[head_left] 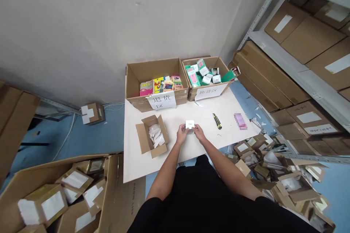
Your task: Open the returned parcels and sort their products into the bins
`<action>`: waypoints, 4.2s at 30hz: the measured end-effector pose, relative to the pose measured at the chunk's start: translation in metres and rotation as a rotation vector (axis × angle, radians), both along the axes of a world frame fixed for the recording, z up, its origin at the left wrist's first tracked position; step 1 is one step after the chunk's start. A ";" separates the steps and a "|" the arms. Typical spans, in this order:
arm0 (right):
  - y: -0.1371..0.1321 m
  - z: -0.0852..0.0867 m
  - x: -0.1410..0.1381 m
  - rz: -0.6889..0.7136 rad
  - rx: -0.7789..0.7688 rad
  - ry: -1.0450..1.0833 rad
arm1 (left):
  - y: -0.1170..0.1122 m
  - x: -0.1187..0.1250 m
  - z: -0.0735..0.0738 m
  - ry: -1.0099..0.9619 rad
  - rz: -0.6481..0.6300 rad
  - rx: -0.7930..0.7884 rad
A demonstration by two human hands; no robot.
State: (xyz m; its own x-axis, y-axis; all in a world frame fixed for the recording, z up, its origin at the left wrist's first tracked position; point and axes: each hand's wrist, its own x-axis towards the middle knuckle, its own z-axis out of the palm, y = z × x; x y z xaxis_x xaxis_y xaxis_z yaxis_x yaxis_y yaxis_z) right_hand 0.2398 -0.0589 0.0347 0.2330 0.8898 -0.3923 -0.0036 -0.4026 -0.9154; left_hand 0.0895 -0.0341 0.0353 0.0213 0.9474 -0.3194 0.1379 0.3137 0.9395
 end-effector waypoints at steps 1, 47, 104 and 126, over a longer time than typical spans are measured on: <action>0.005 0.004 0.000 -0.003 -0.003 0.002 | 0.005 0.001 0.005 0.009 -0.001 -0.008; 0.260 0.210 0.152 0.152 0.594 -0.155 | 0.248 0.142 0.229 0.105 -0.070 0.640; -0.213 0.131 0.209 -0.180 0.196 -1.060 | -0.123 0.189 0.124 0.683 -0.683 0.927; -0.597 0.156 0.506 -1.175 -0.428 -1.275 | -0.416 0.638 0.199 0.309 -1.581 1.222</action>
